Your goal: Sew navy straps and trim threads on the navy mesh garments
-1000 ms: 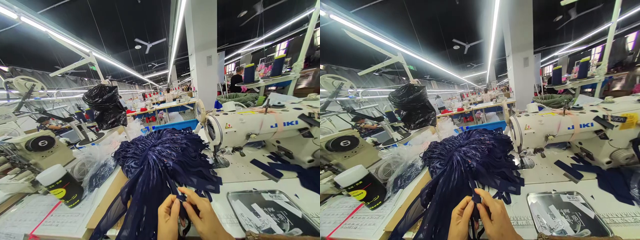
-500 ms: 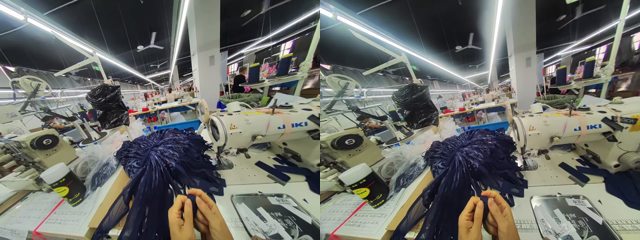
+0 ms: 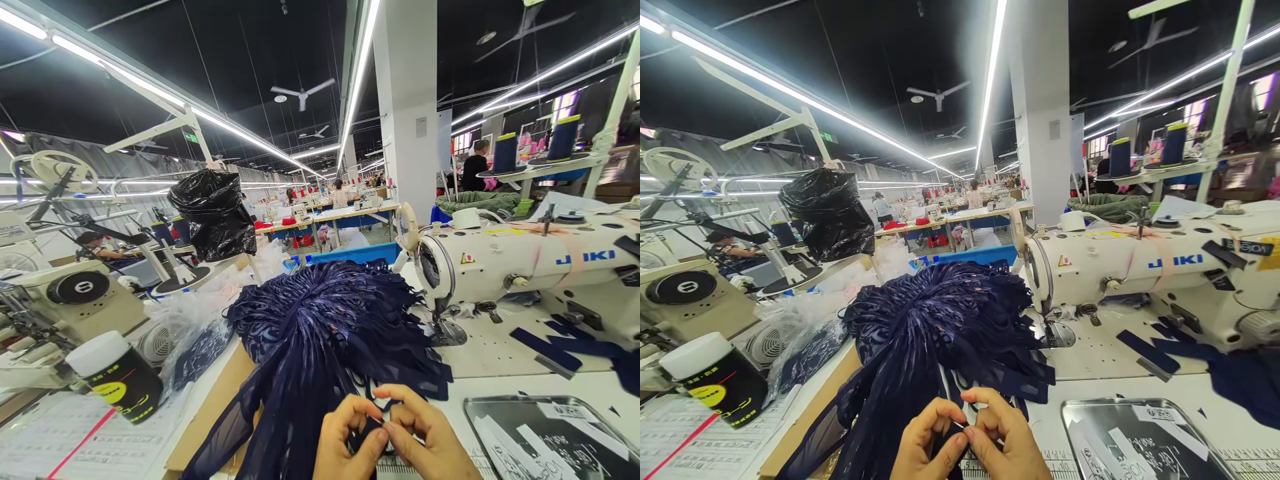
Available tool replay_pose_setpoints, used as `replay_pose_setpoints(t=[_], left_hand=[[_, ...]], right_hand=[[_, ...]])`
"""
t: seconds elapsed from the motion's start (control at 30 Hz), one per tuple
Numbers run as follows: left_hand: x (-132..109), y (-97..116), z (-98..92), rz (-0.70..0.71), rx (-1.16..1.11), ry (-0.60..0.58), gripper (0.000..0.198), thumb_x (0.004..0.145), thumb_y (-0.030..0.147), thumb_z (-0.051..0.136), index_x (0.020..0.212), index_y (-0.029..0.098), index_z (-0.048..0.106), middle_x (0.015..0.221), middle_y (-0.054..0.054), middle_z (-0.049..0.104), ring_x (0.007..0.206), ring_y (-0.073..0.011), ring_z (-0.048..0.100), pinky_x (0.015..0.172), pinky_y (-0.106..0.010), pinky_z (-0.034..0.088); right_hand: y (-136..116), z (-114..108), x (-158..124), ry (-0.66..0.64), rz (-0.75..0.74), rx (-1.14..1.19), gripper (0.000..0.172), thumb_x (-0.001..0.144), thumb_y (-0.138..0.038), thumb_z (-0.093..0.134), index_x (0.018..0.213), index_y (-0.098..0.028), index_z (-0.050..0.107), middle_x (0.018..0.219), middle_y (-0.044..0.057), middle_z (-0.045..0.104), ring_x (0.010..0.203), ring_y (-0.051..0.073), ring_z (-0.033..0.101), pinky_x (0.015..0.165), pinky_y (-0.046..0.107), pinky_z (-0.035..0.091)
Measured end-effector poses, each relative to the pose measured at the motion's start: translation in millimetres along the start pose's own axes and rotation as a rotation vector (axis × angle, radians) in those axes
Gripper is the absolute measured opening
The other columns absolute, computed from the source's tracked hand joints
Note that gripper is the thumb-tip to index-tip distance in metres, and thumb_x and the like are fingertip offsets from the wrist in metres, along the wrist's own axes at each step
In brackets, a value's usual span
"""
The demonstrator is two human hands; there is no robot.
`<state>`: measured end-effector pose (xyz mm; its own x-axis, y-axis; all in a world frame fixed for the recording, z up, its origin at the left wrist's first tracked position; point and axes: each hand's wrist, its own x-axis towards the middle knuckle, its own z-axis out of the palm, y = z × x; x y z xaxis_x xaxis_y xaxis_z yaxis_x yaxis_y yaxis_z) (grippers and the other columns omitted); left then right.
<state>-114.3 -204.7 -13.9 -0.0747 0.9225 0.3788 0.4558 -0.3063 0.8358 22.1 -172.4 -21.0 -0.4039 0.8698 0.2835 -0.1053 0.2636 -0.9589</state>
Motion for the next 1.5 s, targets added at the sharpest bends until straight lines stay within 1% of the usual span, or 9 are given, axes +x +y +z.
replay_pose_setpoints(t=[0.3, 0.43, 0.6, 0.7, 0.8, 0.93, 1.13, 1.27, 1.5], left_hand=[[4, 11, -13.5, -0.068, 0.116, -0.16, 0.025, 0.069, 0.046, 0.058, 0.071, 0.021, 0.064, 0.062, 0.001, 0.056, 0.066, -0.0166, 0.048, 0.068, -0.025, 0.039], [6, 12, -9.5, -0.017, 0.117, -0.112, 0.018, 0.072, 0.039, 0.058, 0.07, 0.022, 0.065, 0.065, 0.0, 0.062, 0.07, -0.0182, 0.053, 0.076, -0.028, 0.037], [11, 25, -10.2, 0.043, 0.238, -0.182, 0.007, 0.07, 0.025, 0.059, 0.066, 0.021, 0.063, 0.059, 0.0, 0.056, 0.063, -0.0159, 0.049, 0.063, -0.024, 0.037], [13, 27, -28.4, 0.062, 0.287, -0.212, 0.008, 0.064, 0.016, 0.06, 0.058, 0.021, 0.062, 0.052, 0.003, 0.05, 0.057, -0.0138, 0.045, 0.058, -0.022, 0.035], [11, 19, -52.1, -0.045, 0.257, -0.05, 0.011, 0.067, 0.023, 0.059, 0.056, 0.022, 0.061, 0.052, 0.003, 0.049, 0.057, -0.0139, 0.045, 0.059, -0.022, 0.035], [10, 8, -55.4, -0.14, 0.077, -0.033, 0.016, 0.066, 0.035, 0.062, 0.074, 0.021, 0.066, 0.061, 0.002, 0.055, 0.06, -0.0146, 0.048, 0.056, -0.022, 0.038], [6, -7, -24.0, -0.112, -0.125, 0.058, 0.023, 0.064, 0.038, 0.064, 0.076, 0.018, 0.064, 0.069, -0.001, 0.06, 0.065, -0.0151, 0.051, 0.066, -0.024, 0.04], [2, -10, -20.5, -0.096, -0.056, 0.111, 0.024, 0.064, 0.04, 0.063, 0.076, 0.02, 0.064, 0.073, -0.002, 0.063, 0.071, -0.0178, 0.055, 0.068, -0.025, 0.04], [1, 6, -20.2, 0.013, 0.083, 0.159, 0.015, 0.068, 0.033, 0.061, 0.076, 0.021, 0.065, 0.066, 0.0, 0.06, 0.06, -0.0159, 0.053, 0.062, -0.025, 0.041]], right_hand=[[2, -1, 6, -0.195, 0.179, 0.395, 0.048, 0.07, -0.055, 0.06, 0.098, -0.017, 0.052, 0.045, -0.012, 0.029, 0.036, 0.003, 0.023, 0.035, 0.014, 0.02], [8, 3, 8, -0.255, 0.266, 0.548, 0.047, 0.067, -0.055, 0.064, 0.092, -0.016, 0.051, 0.041, -0.013, 0.029, 0.033, 0.0, 0.015, 0.032, 0.013, 0.01], [4, 2, 4, -0.264, 0.374, 0.773, 0.043, 0.067, -0.051, 0.067, 0.091, -0.018, 0.053, 0.038, -0.015, 0.023, 0.032, 0.001, 0.011, 0.034, 0.014, 0.011], [-10, -28, 1, 0.032, 0.278, 0.84, 0.034, 0.065, -0.05, 0.069, 0.08, -0.02, 0.058, 0.041, -0.013, 0.019, 0.035, 0.002, 0.01, 0.034, 0.015, 0.017], [-27, -59, -4, 0.483, 0.034, 0.759, 0.023, 0.073, -0.045, 0.063, 0.085, -0.025, 0.06, 0.047, -0.012, 0.015, 0.04, 0.005, 0.009, 0.04, 0.019, 0.028], [-33, -48, -9, 0.111, 0.168, 0.363, 0.036, 0.074, -0.052, 0.057, 0.085, -0.018, 0.064, 0.045, -0.01, 0.02, 0.04, 0.006, 0.017, 0.038, 0.021, 0.019], [-20, -10, 9, 0.145, -0.128, -0.18, 0.028, 0.08, -0.042, 0.052, 0.098, -0.024, 0.062, 0.062, -0.002, 0.046, 0.054, 0.012, 0.042, 0.051, 0.023, 0.034], [-13, -11, 16, -0.051, -0.159, -0.25, 0.028, 0.081, -0.039, 0.051, 0.101, -0.022, 0.06, 0.071, -0.002, 0.046, 0.05, 0.009, 0.038, 0.048, 0.021, 0.033], [-9, -5, 16, -0.084, -0.056, -0.107, 0.03, 0.078, -0.041, 0.053, 0.062, -0.017, 0.051, 0.066, -0.004, 0.038, 0.051, 0.008, 0.033, 0.047, 0.021, 0.027]])
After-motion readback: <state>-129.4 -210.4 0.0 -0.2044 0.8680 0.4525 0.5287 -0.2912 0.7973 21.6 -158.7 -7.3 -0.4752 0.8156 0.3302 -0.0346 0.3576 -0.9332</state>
